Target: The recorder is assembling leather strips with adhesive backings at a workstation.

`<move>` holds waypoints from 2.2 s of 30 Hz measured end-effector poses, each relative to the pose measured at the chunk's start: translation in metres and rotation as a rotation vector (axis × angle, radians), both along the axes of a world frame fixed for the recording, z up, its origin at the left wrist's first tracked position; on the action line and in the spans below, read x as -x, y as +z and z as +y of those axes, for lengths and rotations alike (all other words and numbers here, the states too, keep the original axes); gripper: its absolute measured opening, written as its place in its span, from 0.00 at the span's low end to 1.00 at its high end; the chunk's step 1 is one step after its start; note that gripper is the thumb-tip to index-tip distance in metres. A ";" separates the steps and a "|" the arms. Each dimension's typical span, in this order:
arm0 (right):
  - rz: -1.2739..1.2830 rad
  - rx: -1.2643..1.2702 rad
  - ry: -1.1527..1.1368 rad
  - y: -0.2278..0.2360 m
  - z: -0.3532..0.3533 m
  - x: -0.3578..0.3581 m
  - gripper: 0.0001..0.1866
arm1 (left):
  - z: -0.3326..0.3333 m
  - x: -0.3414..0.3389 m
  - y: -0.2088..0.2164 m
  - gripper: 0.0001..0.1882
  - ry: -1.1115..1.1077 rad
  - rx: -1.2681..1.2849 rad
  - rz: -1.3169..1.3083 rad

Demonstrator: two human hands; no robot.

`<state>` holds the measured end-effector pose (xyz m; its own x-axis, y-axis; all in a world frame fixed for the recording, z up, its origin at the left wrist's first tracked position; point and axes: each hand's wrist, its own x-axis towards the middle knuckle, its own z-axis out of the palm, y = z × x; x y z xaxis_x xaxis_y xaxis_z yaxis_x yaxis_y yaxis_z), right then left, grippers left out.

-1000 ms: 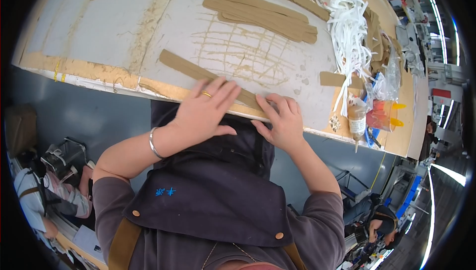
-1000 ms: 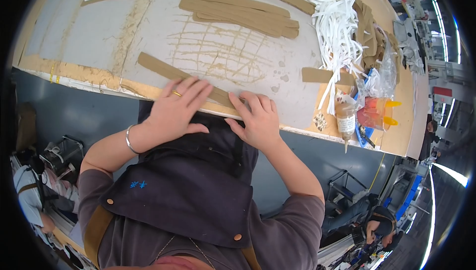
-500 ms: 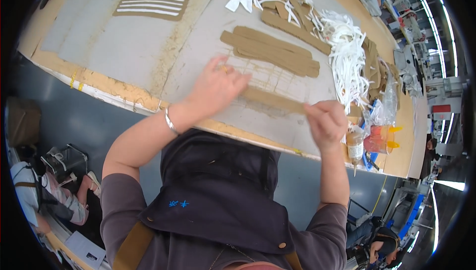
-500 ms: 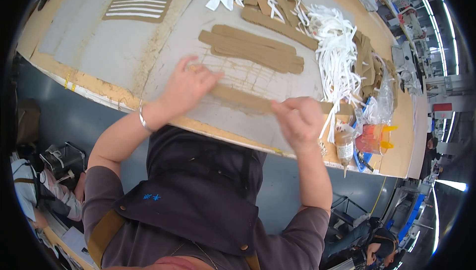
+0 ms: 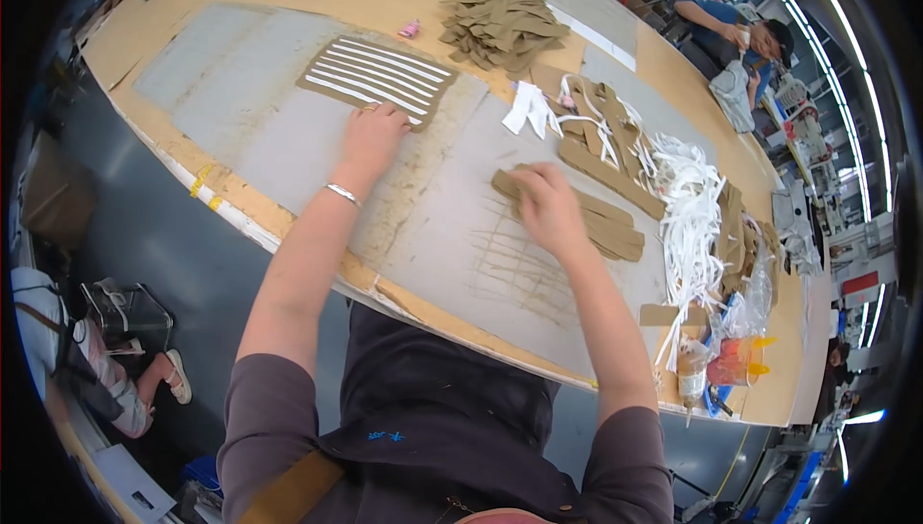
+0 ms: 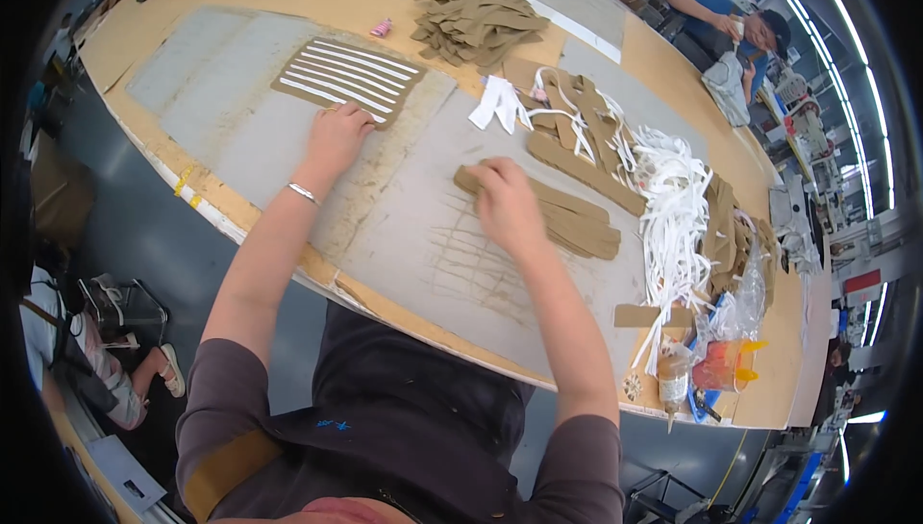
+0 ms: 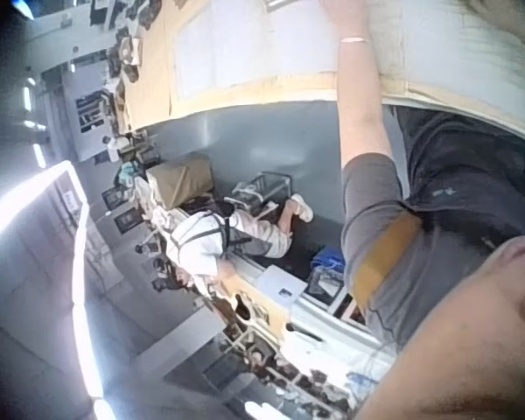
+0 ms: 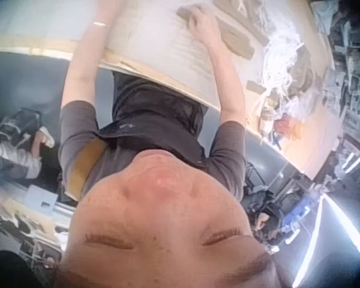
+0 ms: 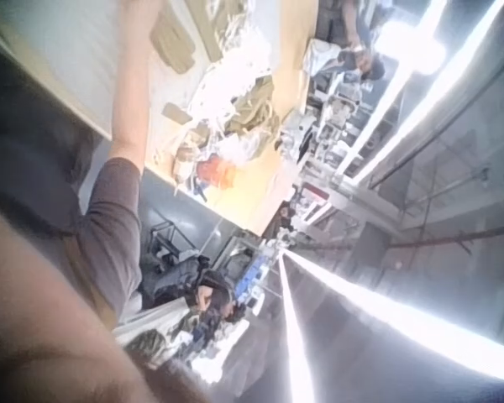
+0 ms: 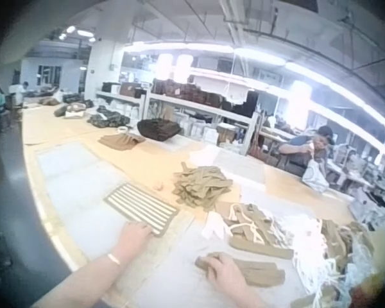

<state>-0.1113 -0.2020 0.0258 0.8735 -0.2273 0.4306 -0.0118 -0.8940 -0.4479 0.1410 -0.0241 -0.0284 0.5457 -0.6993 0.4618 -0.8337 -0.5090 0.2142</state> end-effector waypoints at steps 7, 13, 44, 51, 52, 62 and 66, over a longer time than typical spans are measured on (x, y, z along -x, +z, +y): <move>0.364 -0.059 -0.156 -0.024 0.048 -0.146 0.34 | -0.005 0.001 -0.013 0.03 0.045 0.149 -0.132; 0.450 -0.001 -0.195 -0.033 0.044 -0.155 0.33 | 0.005 -0.028 -0.020 0.07 0.132 0.652 0.460; 0.378 -0.903 -0.371 0.011 0.056 0.208 0.11 | 0.071 0.178 0.038 0.16 -0.493 0.085 0.297; 0.206 -0.394 -0.210 0.016 0.069 0.169 0.12 | 0.044 0.178 0.034 0.17 -0.612 -0.093 0.419; 0.182 -0.399 -0.176 0.011 0.075 0.150 0.12 | 0.042 0.178 0.034 0.15 -0.613 -0.147 0.428; 0.175 -0.199 0.011 -0.027 0.087 0.097 0.07 | 0.038 0.161 0.027 0.05 -0.662 -0.087 0.535; 0.103 -0.038 0.004 -0.028 0.093 0.099 0.07 | 0.041 0.154 0.021 0.05 -0.715 -0.053 0.558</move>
<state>-0.2102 -0.1091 -0.0024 0.9135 -0.2383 0.3296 -0.0562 -0.8766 -0.4780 -0.0133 0.0174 -0.0073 0.1082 -0.9699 0.2183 -0.7365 0.0693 0.6729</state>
